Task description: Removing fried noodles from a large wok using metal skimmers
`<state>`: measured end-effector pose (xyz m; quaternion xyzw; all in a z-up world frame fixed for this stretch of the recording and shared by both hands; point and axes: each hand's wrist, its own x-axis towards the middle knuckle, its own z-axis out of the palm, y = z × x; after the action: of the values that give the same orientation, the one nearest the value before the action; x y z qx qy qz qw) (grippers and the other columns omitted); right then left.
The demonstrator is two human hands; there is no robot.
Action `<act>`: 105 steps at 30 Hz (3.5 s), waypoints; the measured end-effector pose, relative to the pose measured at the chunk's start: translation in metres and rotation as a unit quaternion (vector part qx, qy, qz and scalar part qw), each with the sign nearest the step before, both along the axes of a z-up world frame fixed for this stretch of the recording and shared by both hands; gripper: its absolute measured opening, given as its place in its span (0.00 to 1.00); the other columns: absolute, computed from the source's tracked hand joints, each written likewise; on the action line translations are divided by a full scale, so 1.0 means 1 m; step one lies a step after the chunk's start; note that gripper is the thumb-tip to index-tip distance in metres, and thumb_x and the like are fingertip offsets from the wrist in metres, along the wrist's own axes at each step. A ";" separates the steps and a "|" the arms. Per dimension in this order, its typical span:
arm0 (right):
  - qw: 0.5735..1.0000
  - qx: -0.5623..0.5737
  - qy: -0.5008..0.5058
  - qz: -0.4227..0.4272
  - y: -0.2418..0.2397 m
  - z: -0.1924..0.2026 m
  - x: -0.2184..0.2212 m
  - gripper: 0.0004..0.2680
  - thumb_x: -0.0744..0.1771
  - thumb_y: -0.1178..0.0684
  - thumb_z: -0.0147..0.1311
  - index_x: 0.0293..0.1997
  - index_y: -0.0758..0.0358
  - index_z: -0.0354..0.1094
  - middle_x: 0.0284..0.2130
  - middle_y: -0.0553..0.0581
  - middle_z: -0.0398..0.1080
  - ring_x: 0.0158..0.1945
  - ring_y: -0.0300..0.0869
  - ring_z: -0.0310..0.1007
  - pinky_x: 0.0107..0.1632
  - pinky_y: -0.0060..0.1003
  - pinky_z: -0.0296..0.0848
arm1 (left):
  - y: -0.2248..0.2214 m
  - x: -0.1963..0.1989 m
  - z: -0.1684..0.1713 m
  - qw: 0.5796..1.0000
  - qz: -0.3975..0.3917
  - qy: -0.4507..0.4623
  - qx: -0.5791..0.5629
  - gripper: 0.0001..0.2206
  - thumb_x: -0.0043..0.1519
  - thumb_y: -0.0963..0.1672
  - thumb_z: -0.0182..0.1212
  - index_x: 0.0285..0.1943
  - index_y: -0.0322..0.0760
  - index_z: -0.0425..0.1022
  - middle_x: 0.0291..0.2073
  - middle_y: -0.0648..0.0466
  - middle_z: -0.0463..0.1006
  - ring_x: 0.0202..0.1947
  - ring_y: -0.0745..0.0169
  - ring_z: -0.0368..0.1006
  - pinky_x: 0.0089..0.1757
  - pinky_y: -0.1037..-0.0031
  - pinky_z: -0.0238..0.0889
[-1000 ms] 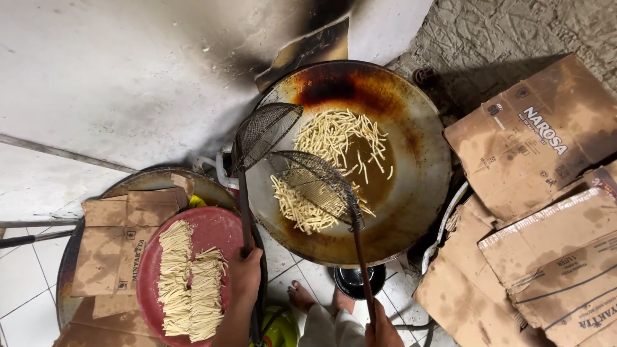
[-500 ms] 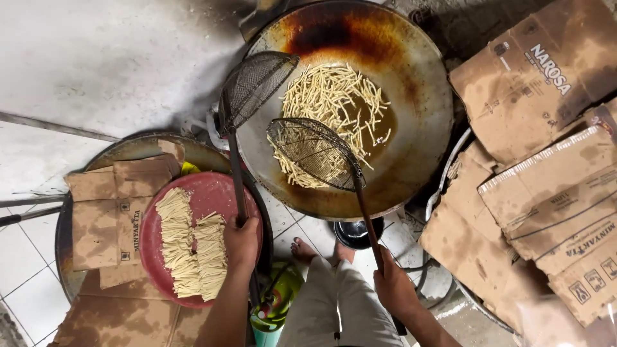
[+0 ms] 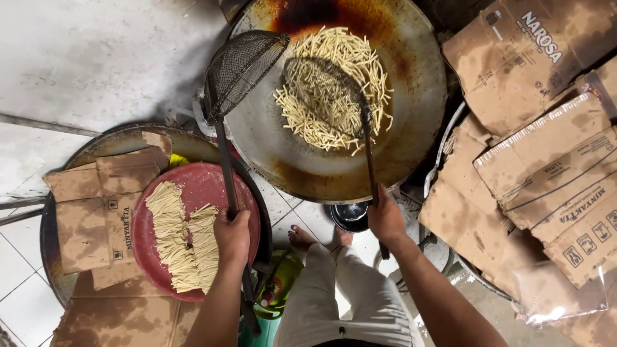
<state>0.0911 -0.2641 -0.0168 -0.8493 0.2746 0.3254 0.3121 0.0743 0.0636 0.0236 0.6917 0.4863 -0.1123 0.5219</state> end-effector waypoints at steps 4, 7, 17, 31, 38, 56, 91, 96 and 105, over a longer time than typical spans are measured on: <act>0.998 0.034 0.024 -0.056 0.000 0.059 0.014 0.29 0.64 0.56 0.41 0.79 0.51 0.43 0.51 0.67 0.72 0.29 0.54 0.75 0.35 0.49 0.73 | 0.006 -0.008 -0.009 1.000 -0.007 -0.027 -0.002 0.03 0.58 0.42 0.61 0.37 0.39 0.72 0.28 0.55 0.75 0.31 0.62 0.67 0.36 0.69 0.61; 0.995 0.073 0.014 -0.069 -0.004 0.066 0.015 0.27 0.65 0.57 0.40 0.76 0.52 0.48 0.39 0.63 0.69 0.26 0.50 0.68 0.32 0.46 0.70 | 0.003 -0.006 -0.010 1.000 -0.001 -0.020 -0.007 0.06 0.59 0.42 0.61 0.42 0.37 0.76 0.31 0.53 0.79 0.33 0.60 0.72 0.38 0.69 0.66; 0.999 0.019 -0.031 0.007 -0.005 -0.034 0.021 0.26 0.60 0.58 0.39 0.68 0.44 0.61 0.51 0.62 0.75 0.54 0.61 0.73 0.57 0.49 0.68 | -0.023 0.007 0.037 1.000 0.015 0.022 0.001 0.12 0.60 0.43 0.57 0.51 0.37 0.75 0.36 0.50 0.79 0.37 0.54 0.75 0.41 0.62 0.67; 0.990 0.091 -0.088 -0.058 -0.011 -0.023 0.010 0.22 0.66 0.48 0.48 0.71 0.48 0.60 0.57 0.56 0.76 0.56 0.50 0.77 0.56 0.44 0.71 | -0.032 0.016 0.009 0.999 0.030 0.007 0.033 0.05 0.58 0.43 0.59 0.39 0.38 0.74 0.26 0.50 0.75 0.28 0.57 0.68 0.33 0.64 0.60; 0.996 0.016 -0.088 -0.019 -0.034 -0.058 0.050 0.31 0.64 0.53 0.41 0.80 0.37 0.41 0.54 0.79 0.67 0.62 0.65 0.64 0.65 0.52 0.64 | -0.051 0.015 -0.001 0.999 0.029 -0.004 0.020 0.07 0.56 0.44 0.55 0.36 0.36 0.73 0.22 0.51 0.70 0.25 0.57 0.64 0.31 0.61 0.55; 0.993 0.055 -0.106 0.004 -0.070 0.000 0.124 0.29 0.67 0.66 0.39 0.81 0.50 0.42 0.42 0.73 0.72 0.19 0.48 0.67 0.22 0.43 0.71 | -0.065 -0.005 -0.055 0.998 0.041 -0.005 0.046 0.05 0.52 0.42 0.57 0.32 0.34 0.75 0.20 0.52 0.69 0.23 0.60 0.60 0.30 0.64 0.55; 0.989 -0.037 -0.135 -0.056 -0.106 0.099 -0.027 0.19 0.63 0.51 0.61 0.61 0.53 0.65 0.41 0.59 0.79 0.40 0.50 0.79 0.45 0.44 0.73 | -0.088 0.000 0.076 0.987 -0.027 -0.144 0.060 0.03 0.60 0.42 0.61 0.40 0.39 0.73 0.22 0.55 0.71 0.19 0.65 0.63 0.23 0.70 0.55; 0.998 0.011 -0.057 -0.029 -0.099 0.055 -0.013 0.13 0.66 0.50 0.53 0.55 0.58 0.64 0.44 0.62 0.79 0.35 0.49 0.79 0.37 0.43 0.78 | -0.080 -0.015 0.016 0.991 -0.052 -0.090 0.079 0.11 0.59 0.44 0.56 0.48 0.37 0.76 0.32 0.50 0.80 0.29 0.56 0.71 0.32 0.64 0.62; 0.985 -0.003 -0.140 -0.098 -0.136 0.026 -0.096 0.18 0.59 0.48 0.62 0.54 0.49 0.70 0.35 0.59 0.79 0.38 0.49 0.78 0.45 0.39 0.72 | -0.071 -0.020 0.093 0.990 -0.080 -0.116 0.023 0.04 0.64 0.41 0.55 0.43 0.36 0.73 0.28 0.52 0.74 0.22 0.64 0.62 0.26 0.72 0.54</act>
<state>-0.0045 -0.3997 0.0087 -0.8565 0.3111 0.1705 0.3748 0.0543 -0.0073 0.1163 0.7484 0.3680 -0.0620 0.5483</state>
